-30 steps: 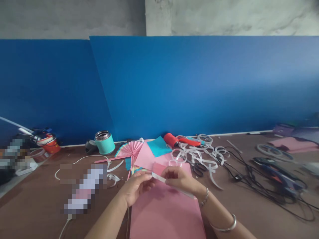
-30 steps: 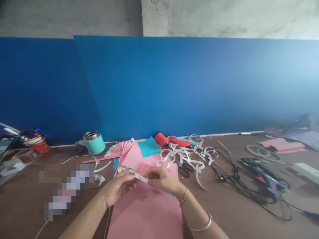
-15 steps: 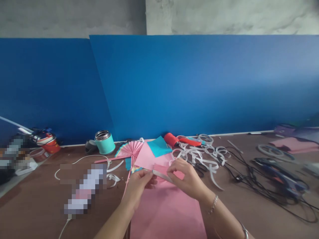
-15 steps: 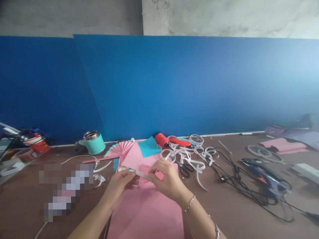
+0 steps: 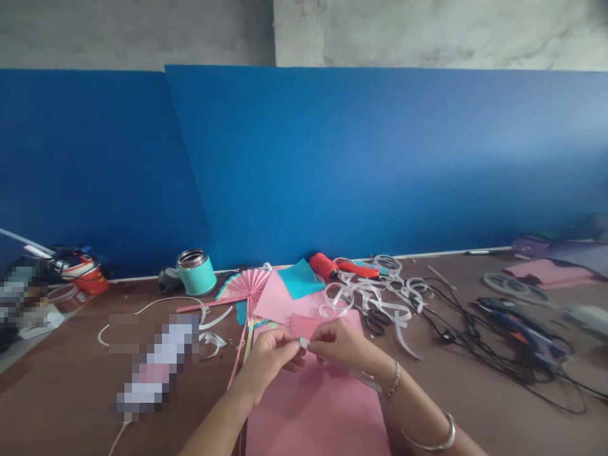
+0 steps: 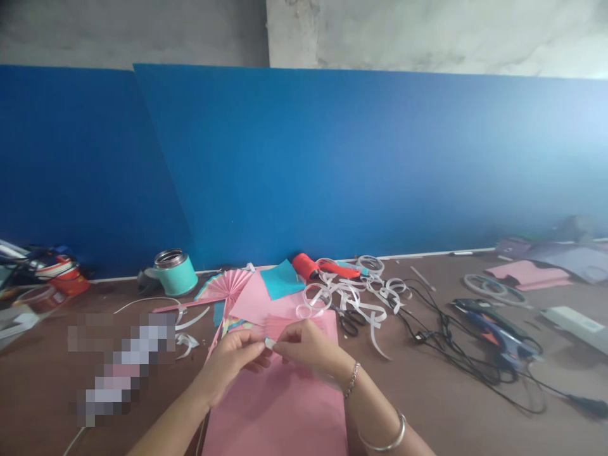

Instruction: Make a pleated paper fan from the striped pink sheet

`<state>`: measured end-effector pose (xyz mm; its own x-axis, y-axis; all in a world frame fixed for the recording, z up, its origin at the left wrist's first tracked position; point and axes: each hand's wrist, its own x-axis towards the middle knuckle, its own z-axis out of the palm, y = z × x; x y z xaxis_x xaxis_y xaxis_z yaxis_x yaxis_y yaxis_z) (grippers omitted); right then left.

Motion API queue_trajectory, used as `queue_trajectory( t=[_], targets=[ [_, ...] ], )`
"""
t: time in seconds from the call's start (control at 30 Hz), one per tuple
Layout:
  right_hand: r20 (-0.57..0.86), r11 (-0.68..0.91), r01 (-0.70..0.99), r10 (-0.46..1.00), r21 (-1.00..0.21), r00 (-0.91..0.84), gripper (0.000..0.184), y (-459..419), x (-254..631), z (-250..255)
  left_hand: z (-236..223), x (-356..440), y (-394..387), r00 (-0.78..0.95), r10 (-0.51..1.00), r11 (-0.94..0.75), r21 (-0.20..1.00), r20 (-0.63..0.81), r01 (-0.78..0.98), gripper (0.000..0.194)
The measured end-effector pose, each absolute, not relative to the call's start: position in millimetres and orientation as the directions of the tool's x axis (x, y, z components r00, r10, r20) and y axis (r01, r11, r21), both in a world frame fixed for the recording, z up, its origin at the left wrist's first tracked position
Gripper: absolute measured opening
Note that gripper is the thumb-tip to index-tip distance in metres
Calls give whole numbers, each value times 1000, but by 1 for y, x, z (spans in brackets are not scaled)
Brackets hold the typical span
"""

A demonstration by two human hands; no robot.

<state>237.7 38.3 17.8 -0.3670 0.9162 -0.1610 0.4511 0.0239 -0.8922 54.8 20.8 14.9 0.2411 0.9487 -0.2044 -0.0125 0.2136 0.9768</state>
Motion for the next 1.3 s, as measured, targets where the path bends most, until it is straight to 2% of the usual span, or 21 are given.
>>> queue_trajectory(
  t=[0.1, 0.27, 0.53, 0.67, 0.83, 1.0, 1.17, 1.3],
  targets=[
    [-158, 21, 452, 922, -892, -354, 19, 38, 238, 16, 13, 54, 21, 283, 940, 195, 981, -190, 11, 25],
    [-157, 29, 462, 920, -886, -359, 17, 35, 238, 14, 6, 56, 21, 218, 963, 143, 986, -160, 90, 20],
    [-155, 45, 438, 899, -898, -410, 15, 36, 241, 18, 7, 53, 24, 278, 937, 190, 977, -211, 100, 17],
    [-143, 60, 445, 901, -893, -409, 16, 36, 240, 18, 8, 50, 25, 333, 913, 220, 972, -235, 83, 21],
    [-148, 61, 443, 894, -895, -422, 11, 37, 239, 12, -2, 51, 26, 308, 934, 142, 979, -182, 148, 15],
    [-138, 75, 403, 870, -912, -474, 11, 38, 241, 13, 0, 50, 25, 337, 918, 175, 977, -208, 125, 13],
    [-135, 76, 405, 873, -911, -469, 14, 39, 244, 18, 8, 48, 24, 400, 886, 243, 969, -236, 34, 23],
    [-128, 85, 409, 875, -909, -467, 12, 39, 243, 16, 7, 49, 24, 367, 900, 219, 972, -234, 82, 21]
  ],
)
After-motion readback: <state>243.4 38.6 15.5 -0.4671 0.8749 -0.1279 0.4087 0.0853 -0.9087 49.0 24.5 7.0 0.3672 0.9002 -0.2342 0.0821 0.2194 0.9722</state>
